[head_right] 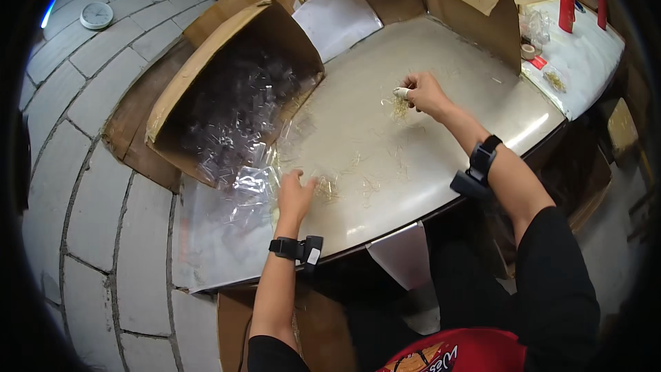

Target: The person scoops small yellow objects from a table into clear plastic containers using a white scoop. They then place the filled containers into a cardboard box. The person repeats this process multiple times throughout the video.

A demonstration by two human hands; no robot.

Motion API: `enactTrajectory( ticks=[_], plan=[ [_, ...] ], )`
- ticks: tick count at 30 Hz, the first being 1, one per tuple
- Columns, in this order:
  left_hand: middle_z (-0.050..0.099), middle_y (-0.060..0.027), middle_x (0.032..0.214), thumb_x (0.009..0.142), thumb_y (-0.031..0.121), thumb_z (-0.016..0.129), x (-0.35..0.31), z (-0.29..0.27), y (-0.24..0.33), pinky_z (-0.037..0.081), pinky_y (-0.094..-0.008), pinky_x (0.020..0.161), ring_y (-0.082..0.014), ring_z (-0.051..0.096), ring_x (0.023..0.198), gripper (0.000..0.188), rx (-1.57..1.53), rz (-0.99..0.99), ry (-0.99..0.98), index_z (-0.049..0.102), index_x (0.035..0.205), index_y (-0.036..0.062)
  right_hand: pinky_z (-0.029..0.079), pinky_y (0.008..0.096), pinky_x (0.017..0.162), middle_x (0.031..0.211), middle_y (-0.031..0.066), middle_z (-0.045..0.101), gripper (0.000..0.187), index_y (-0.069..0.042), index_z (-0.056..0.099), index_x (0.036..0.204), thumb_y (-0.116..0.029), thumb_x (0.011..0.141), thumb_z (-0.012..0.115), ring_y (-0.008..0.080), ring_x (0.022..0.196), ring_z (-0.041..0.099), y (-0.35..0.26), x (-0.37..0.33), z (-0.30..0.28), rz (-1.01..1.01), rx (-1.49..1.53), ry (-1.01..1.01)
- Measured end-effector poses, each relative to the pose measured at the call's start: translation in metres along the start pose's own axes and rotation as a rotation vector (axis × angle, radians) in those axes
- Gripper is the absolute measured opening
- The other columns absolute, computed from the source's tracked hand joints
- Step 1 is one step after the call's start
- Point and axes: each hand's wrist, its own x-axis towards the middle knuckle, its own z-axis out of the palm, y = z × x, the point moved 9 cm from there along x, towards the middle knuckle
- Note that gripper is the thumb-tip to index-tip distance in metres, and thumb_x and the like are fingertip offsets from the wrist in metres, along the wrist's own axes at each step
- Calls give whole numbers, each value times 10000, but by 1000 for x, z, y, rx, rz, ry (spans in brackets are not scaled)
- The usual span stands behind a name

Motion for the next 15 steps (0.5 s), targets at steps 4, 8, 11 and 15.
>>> enactTrajectory(
  ticks=[4, 8, 11, 15],
  plan=[
    [639, -194, 898, 763, 204, 664, 11, 33, -36, 490, -429, 757, -364, 618, 874, 248, -144, -116, -76, 642, 902, 0, 459, 255, 514, 739, 45, 643, 90, -8, 670, 849, -92, 818, 671, 102, 621, 574, -4, 7, 21, -8, 52, -18],
    [639, -164, 731, 753, 123, 638, -2, 45, -45, 510, -393, 606, -309, 648, 669, 148, -287, -220, -105, 579, 778, -10, 466, 239, 541, 760, 48, 658, 83, -7, 702, 849, -71, 797, 690, 100, 633, 575, -8, 12, 42, -58, -12, -52],
    [624, -137, 710, 773, 60, 612, -10, 48, -63, 506, -309, 442, -232, 626, 525, 118, -670, -351, -122, 511, 756, 0, 474, 241, 551, 770, 53, 664, 112, -12, 710, 886, -60, 786, 699, 103, 647, 580, -11, 8, 64, 29, 148, -35],
    [598, -119, 740, 790, 10, 562, -43, 43, -53, 541, -292, 440, -219, 623, 523, 89, -1112, -535, -157, 483, 824, -14, 486, 257, 542, 779, 70, 671, 100, 7, 702, 878, -21, 783, 690, 118, 653, 609, 8, 11, 77, 60, 103, 0]
  ],
)
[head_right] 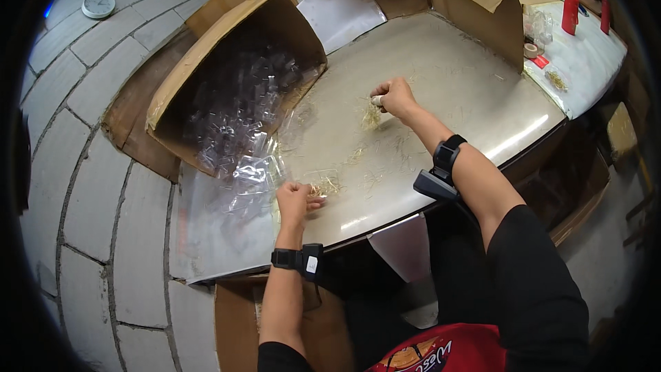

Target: The person scoops small yellow objects from a table into clear plastic containers using a white scoop. They then place the filled containers into a cardboard box. The person repeats this process multiple times throughout the video.

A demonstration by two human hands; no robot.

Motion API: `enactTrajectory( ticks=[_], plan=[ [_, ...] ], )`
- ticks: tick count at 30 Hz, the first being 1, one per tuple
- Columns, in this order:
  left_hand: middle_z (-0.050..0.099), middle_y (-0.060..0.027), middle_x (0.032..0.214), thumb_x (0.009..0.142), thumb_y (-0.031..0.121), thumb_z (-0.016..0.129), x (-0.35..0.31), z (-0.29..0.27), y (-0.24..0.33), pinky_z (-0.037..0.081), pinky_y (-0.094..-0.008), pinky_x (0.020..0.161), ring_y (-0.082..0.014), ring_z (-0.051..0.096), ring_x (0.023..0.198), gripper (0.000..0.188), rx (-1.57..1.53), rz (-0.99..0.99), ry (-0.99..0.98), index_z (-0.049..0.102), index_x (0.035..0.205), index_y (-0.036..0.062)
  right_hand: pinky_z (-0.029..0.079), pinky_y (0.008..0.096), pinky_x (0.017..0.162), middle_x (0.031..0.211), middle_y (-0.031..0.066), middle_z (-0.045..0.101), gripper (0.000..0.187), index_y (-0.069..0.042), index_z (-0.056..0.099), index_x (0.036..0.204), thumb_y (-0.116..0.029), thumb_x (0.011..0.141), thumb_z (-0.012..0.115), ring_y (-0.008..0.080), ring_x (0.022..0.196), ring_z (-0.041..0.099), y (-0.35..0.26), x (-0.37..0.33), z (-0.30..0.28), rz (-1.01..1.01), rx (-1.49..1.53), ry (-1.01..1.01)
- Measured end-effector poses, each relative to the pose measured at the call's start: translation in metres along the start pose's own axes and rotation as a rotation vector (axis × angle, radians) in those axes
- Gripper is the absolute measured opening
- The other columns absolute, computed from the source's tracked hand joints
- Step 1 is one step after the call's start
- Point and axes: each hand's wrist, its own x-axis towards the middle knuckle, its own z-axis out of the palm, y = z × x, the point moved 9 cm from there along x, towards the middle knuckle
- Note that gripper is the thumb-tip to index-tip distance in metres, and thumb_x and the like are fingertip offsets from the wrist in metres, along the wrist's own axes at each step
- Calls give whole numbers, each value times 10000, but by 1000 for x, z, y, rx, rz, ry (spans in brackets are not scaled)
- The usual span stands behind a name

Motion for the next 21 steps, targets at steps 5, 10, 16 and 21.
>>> enactTrajectory(
  ticks=[5, 10, 16, 21],
  plan=[
    [594, -178, 878, 794, -7, 524, -24, -7, -6, 598, -328, 548, -280, 671, 751, 292, -139, 9, -6, 476, 1072, -83, 496, 251, 559, 776, 81, 679, 111, 12, 697, 874, 25, 765, 679, 123, 683, 633, 1, -14, 16, -20, 31, -29],
    [577, -227, 1006, 803, -42, 424, -49, 4, -16, 605, -359, 648, -310, 663, 813, 403, -398, -89, -132, 409, 1204, -70, 500, 250, 603, 770, 70, 680, 121, 9, 701, 872, 14, 752, 690, 114, 687, 631, -1, -17, 11, -33, 67, 33],
    [562, -265, 1113, 831, -22, 426, -81, 22, -18, 601, -402, 691, -349, 649, 927, 397, -635, -77, -250, 372, 1224, -36, 477, 250, 596, 777, 53, 678, 125, 7, 700, 887, -11, 763, 697, 100, 651, 610, -10, -30, 6, -78, 84, 88],
    [576, -287, 1091, 943, 195, 465, -98, 27, -38, 614, -423, 637, -369, 646, 935, 252, -705, -107, -243, 430, 1097, -2, 449, 216, 560, 776, 42, 676, 134, -11, 694, 903, -53, 777, 712, 94, 640, 605, -3, -48, 0, 57, 119, 7]
  ],
)
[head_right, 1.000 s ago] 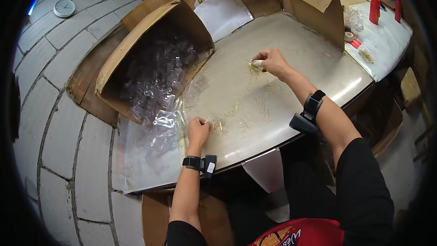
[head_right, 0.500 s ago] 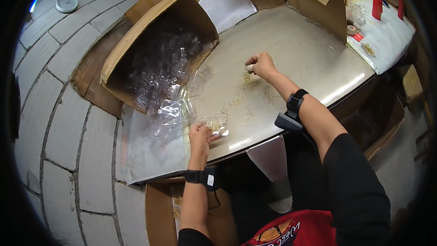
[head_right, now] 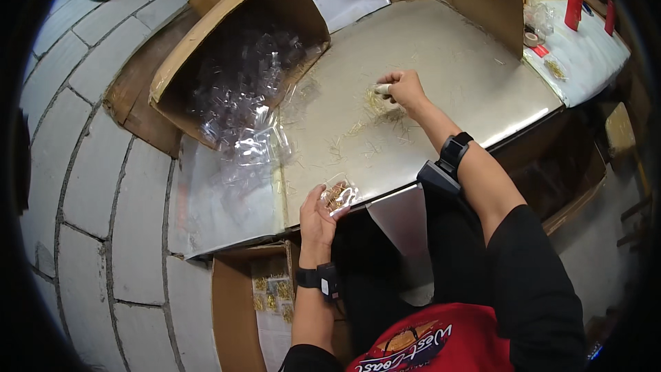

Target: The person scoops small yellow objects from a table into clear plastic containers using a white scoop. They then place the filled containers into a cardboard box. The person repeats this process multiple times throughout the video.

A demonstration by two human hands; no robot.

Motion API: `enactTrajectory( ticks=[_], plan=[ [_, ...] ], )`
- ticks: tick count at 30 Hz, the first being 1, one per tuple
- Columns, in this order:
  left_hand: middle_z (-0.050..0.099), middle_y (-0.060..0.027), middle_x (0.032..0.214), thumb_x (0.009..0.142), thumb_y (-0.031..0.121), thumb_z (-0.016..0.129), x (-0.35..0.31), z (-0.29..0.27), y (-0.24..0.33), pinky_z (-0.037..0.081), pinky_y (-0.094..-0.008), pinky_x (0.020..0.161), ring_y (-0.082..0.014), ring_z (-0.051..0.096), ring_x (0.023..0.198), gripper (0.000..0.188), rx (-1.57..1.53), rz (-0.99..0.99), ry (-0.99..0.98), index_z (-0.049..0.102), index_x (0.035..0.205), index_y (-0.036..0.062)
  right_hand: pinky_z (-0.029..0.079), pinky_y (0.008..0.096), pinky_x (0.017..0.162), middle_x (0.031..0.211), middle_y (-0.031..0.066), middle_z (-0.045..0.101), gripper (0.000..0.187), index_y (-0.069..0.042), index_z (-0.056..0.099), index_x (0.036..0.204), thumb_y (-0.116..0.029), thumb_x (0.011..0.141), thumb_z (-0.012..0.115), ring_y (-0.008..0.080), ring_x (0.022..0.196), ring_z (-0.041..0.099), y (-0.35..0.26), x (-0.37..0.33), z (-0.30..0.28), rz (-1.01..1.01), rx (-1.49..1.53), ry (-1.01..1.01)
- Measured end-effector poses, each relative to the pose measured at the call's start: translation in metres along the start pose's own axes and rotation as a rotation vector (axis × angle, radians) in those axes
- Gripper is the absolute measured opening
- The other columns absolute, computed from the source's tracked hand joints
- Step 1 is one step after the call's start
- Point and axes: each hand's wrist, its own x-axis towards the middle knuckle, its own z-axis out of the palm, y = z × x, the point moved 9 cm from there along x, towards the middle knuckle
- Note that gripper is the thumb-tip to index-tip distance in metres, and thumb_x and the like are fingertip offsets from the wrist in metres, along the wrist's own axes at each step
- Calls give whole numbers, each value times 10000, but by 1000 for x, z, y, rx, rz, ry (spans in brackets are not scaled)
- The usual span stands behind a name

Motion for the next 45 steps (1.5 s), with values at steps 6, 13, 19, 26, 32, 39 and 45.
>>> enactTrajectory(
  ticks=[6, 13, 19, 26, 32, 39, 45],
  plan=[
    [622, -244, 1067, 976, 256, 451, -21, 13, -4, 612, -341, 542, -320, 685, 803, 269, -1, -3, 12, 445, 1062, 1, 490, 217, 573, 811, 66, 676, 160, 9, 661, 971, -34, 816, 660, 103, 661, 619, 4, -39, -1, 41, -54, -94],
    [609, -247, 1075, 967, 208, 470, -58, 5, -19, 615, -335, 553, -384, 667, 867, 269, 7, 3, 23, 485, 1127, -8, 527, 267, 643, 905, 114, 673, 191, 37, 636, 1022, -13, 840, 608, 144, 745, 638, -12, -71, -13, -103, -73, -199],
    [611, -243, 1091, 997, 277, 371, -76, 11, -32, 615, -332, 574, -360, 670, 878, 370, -77, -34, -39, 514, 1143, -31, 511, 374, 698, 924, 154, 636, 187, -27, 669, 973, -119, 811, 651, 275, 828, 631, -32, -100, -8, -556, -1056, 39],
    [624, -237, 1075, 1003, 340, 319, -88, 23, -45, 598, -322, 567, -297, 684, 836, 455, 102, -55, 2, 503, 1164, -44, 476, 341, 653, 834, 117, 604, 209, -20, 672, 916, -177, 782, 703, 259, 758, 602, -43, -206, 66, -477, -585, -439],
    [646, -176, 963, 1003, 318, 333, -92, 24, -55, 587, -316, 522, -246, 685, 766, 444, 229, -47, 26, 535, 1118, -60, 477, 356, 634, 793, 87, 607, 151, -41, 683, 841, -162, 753, 700, 273, 714, 609, -11, -228, 91, -475, -674, -608],
    [646, -189, 948, 1001, 315, 345, -94, 25, -60, 590, -322, 510, -253, 686, 753, 447, 135, -73, -14, 528, 1106, -80, 487, 364, 633, 777, 70, 559, 113, -55, 642, 781, -117, 686, 649, 255, 750, 589, -34, -253, 81, -892, -738, -399],
    [649, -191, 969, 1000, 315, 340, -94, 6, -84, 593, -327, 524, -261, 688, 749, 448, 86, -119, 31, 525, 1126, -73, 501, 372, 697, 904, 74, 590, 258, -82, 634, 920, -142, 671, 666, 253, 841, 597, -35, -273, 81, -917, -755, -626]
  ],
)
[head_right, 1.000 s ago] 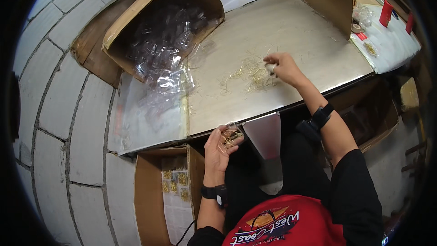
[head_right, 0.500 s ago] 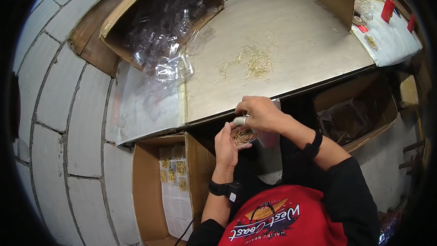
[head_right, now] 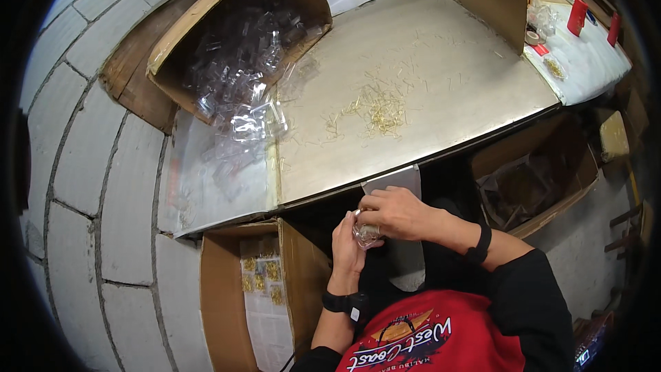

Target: The person scoops small yellow objects from a table into clear plastic containers using a white scoop. They then place the filled containers into a cardboard box. The person repeats this process multiple times throughout the video.

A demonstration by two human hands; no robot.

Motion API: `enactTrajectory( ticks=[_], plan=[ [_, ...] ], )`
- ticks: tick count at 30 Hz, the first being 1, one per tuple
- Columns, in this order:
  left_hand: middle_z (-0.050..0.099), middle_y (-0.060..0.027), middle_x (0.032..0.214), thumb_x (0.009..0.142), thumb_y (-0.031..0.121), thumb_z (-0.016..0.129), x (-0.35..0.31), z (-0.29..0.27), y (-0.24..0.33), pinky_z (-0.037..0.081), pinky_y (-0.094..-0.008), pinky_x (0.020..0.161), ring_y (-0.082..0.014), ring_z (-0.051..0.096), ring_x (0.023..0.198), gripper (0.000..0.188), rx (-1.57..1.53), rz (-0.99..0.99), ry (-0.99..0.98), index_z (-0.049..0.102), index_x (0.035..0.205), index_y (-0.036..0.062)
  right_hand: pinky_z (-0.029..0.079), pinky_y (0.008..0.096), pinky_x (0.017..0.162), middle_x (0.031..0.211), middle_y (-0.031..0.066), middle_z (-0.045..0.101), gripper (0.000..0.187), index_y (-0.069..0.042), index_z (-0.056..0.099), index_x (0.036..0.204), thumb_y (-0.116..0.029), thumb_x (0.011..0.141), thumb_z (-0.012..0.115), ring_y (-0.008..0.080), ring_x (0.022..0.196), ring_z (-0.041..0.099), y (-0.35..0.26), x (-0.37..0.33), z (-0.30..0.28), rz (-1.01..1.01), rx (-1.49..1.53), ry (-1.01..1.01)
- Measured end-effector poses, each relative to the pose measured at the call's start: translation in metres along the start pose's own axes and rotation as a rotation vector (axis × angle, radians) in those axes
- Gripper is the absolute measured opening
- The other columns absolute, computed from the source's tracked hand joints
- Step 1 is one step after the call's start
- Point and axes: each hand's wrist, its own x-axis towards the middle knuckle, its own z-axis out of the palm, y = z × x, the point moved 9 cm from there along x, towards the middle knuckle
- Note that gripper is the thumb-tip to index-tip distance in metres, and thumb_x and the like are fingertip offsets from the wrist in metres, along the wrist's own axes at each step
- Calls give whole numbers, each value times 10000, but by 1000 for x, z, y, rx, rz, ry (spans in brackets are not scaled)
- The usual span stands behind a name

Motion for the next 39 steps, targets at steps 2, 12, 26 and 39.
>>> enactTrajectory(
  ticks=[2, 12, 26, 39],
  plan=[
    [649, -197, 978, 1001, 323, 332, -4, -10, 1, 591, -325, 527, -267, 687, 750, 456, 12, 19, 30, 525, 1135, -68, 507, 367, 766, 1002, 90, 615, 302, -86, 641, 999, -159, 707, 677, 260, 924, 601, 4, 10, -23, -10, 27, 113],
    [664, -168, 966, 1000, 297, 356, -6, -85, -107, 583, -353, 605, -254, 681, 781, 414, 92, -271, 58, 576, 1098, -40, 197, 413, 1134, 1443, 251, 307, 639, 51, 308, 1386, -401, 948, 420, 345, 1374, 244, 210, 54, 12, 715, -148, -14],
    [639, -160, 977, 985, 286, 357, 23, -23, -150, 585, -371, 573, -253, 674, 758, 396, -124, -295, -1, 544, 1106, -41, 412, 401, 998, 1241, 176, 539, 353, 15, 541, 1156, -9, 808, 592, 344, 1201, 485, 30, -41, -46, 504, -111, 261],
    [650, -125, 993, 1005, 384, 313, 12, -18, -152, 583, -329, 558, -205, 678, 800, 489, -42, -324, -47, 535, 1156, -24, 488, 382, 857, 1088, 175, 587, 368, 5, 575, 1102, 98, 748, 548, 359, 1012, 582, 28, -123, 16, 542, 260, 70]
  ],
)
